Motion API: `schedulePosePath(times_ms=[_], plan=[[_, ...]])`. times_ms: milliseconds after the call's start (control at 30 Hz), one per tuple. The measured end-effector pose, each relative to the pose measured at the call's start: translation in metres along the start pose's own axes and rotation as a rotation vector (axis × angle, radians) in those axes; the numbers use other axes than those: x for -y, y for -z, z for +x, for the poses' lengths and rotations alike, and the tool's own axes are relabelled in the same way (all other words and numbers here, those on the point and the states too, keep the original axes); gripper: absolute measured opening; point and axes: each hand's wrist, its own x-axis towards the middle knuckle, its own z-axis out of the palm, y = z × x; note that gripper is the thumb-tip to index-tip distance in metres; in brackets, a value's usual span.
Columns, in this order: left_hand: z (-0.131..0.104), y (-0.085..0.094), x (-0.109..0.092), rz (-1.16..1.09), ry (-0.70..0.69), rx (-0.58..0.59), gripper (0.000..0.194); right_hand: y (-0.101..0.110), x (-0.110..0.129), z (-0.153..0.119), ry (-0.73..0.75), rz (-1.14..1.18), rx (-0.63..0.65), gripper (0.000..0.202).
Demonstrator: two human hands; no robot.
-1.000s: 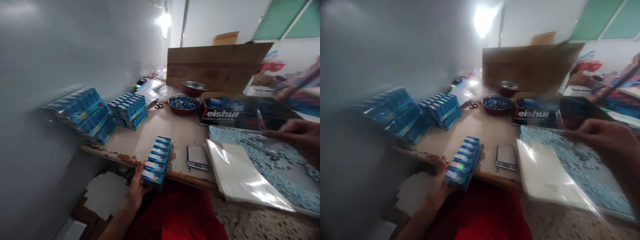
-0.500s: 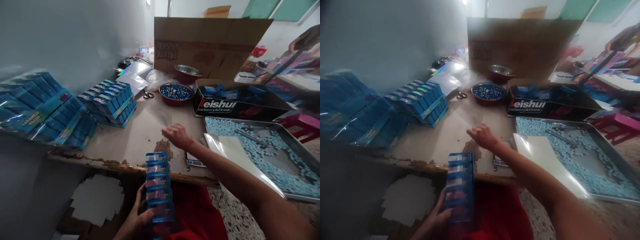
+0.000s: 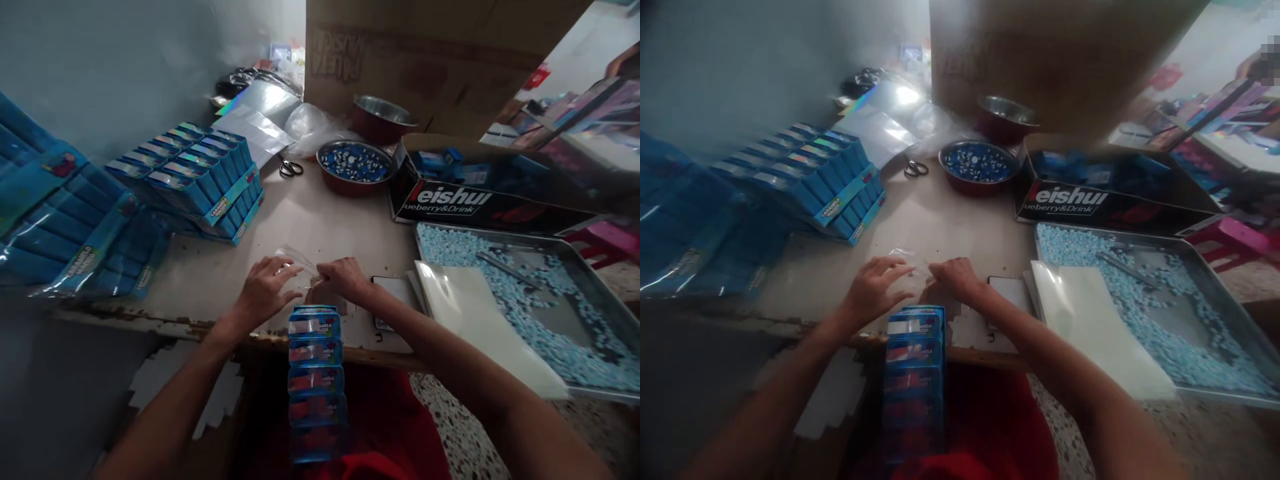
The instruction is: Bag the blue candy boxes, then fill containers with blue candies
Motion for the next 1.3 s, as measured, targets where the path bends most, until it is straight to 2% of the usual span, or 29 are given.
schedulePosePath(times_ms=[67, 133, 233, 300, 467, 600, 767, 867, 933, 1067, 1167, 1300], plan=[[0.017, -0.017, 0.009, 0.09, -0.114, 0.039, 0.026, 0.0, 0.001, 0.0, 0.022, 0.003, 0.001, 0.036], [0.023, -0.023, 0.014, 0.179, -0.166, 0.067, 0.021, -0.002, 0.001, -0.002, 0.052, 0.006, 0.004, 0.042], [0.021, -0.02, 0.013, 0.316, -0.26, 0.161, 0.024, -0.006, 0.001, -0.007, 0.079, 0.014, 0.001, 0.047], [0.016, -0.016, 0.006, 0.371, -0.282, 0.212, 0.025, -0.009, -0.001, -0.014, 0.111, 0.012, -0.009, 0.042], [-0.007, -0.016, -0.014, 0.354, -0.232, 0.301, 0.02, -0.01, -0.005, -0.038, 0.153, 0.032, 0.016, 0.017], [-0.02, -0.01, -0.023, 0.277, -0.16, 0.37, 0.014, -0.003, 0.001, -0.052, 0.107, 0.096, 0.123, 0.016], [-0.013, 0.01, -0.026, 0.147, -0.062, 0.531, 0.003, 0.012, 0.006, -0.049, 0.045, 0.242, 0.223, 0.015], [-0.005, 0.02, -0.031, 0.153, -0.039, 0.572, 0.005, 0.021, 0.002, -0.042, 0.028, 0.325, 0.252, 0.015], [-0.005, 0.022, -0.035, 0.205, 0.014, 0.535, 0.012, 0.024, 0.0, -0.038, -0.001, 0.338, 0.259, 0.015], [-0.018, 0.015, -0.044, 0.328, 0.162, 0.387, 0.022, 0.028, 0.003, -0.037, -0.056, 0.254, 0.212, 0.018], [-0.03, 0.007, -0.046, 0.315, 0.151, 0.259, 0.021, 0.031, 0.01, -0.041, -0.066, 0.199, 0.202, 0.018], [-0.034, -0.004, -0.04, 0.293, 0.18, 0.079, 0.032, 0.036, 0.021, -0.043, -0.134, 0.157, 0.191, 0.018]])
